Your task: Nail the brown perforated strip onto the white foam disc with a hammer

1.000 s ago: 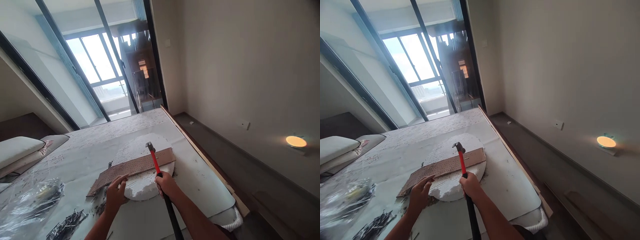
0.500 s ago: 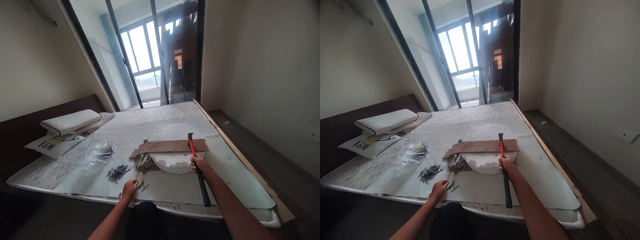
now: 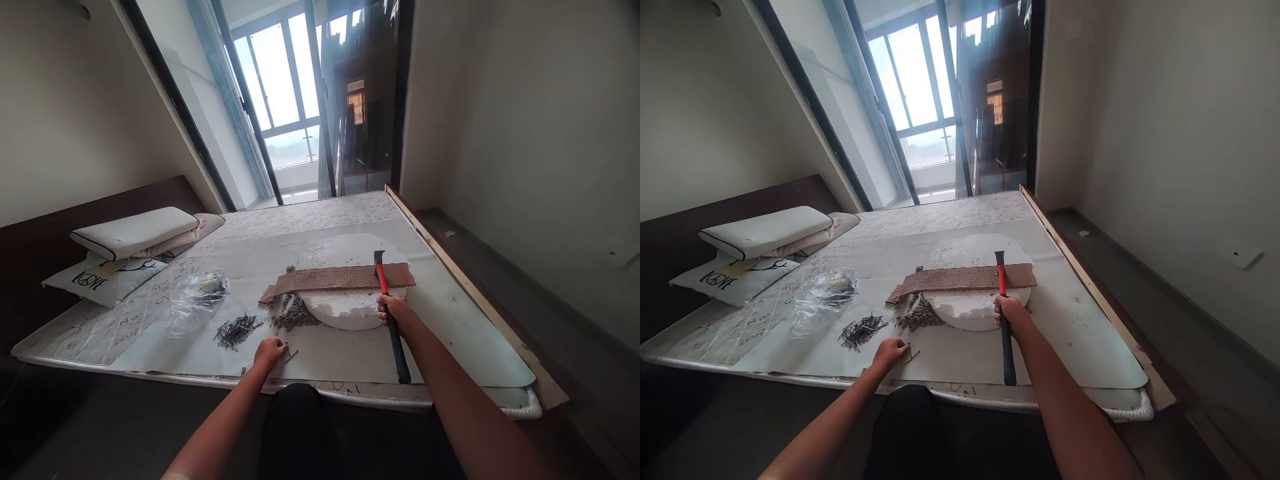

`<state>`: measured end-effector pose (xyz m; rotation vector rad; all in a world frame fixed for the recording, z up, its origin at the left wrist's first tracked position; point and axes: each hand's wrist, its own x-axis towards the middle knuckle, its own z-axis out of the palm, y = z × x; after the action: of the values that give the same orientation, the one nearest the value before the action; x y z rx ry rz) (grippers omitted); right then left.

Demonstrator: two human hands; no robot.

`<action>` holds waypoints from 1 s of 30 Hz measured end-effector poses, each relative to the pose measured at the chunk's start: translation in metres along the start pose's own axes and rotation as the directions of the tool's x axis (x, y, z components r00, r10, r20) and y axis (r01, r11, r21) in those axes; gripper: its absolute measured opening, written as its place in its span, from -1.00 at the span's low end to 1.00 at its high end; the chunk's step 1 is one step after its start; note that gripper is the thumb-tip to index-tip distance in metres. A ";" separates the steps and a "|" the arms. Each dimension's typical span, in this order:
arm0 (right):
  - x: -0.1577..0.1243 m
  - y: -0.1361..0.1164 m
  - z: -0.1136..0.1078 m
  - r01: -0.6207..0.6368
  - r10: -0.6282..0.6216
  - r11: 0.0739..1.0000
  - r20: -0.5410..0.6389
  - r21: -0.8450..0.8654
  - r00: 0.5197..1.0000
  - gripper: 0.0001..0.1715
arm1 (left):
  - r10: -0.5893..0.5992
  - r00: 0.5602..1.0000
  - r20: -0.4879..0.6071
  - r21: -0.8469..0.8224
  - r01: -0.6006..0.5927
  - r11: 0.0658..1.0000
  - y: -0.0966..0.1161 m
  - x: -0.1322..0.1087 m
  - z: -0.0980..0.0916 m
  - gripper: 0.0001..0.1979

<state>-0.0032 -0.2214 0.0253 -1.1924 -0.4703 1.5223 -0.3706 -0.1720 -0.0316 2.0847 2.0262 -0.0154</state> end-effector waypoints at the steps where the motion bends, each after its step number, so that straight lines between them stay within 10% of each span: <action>1: 0.000 -0.001 0.001 0.004 -0.004 1.000 0.003 0.002 1.000 -0.85 | 0.006 1.000 0.009 0.007 -0.006 1.000 0.001 0.001 -0.001 -0.79; 16: -0.008 -0.026 0.012 0.138 -0.137 0.989 0.011 -0.051 0.990 -0.90 | 0.026 0.997 -0.076 -0.306 -0.048 0.951 0.056 0.028 -0.071 -0.73; 22: -0.024 -0.040 0.019 0.197 -0.189 0.969 0.062 -0.147 0.980 -0.90 | 0.182 0.982 -0.041 -0.656 -0.164 0.737 0.160 0.059 -0.089 -0.44; 30: -0.035 -0.053 0.023 0.182 -0.159 0.963 0.127 -0.201 0.979 -0.86 | 0.321 0.934 -0.157 -0.819 -0.305 0.487 0.305 0.115 -0.039 -0.52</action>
<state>-0.0003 -0.2288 0.0925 -1.2004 -0.8057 1.4187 -0.0704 -0.0561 0.0358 1.6961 1.1626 0.8381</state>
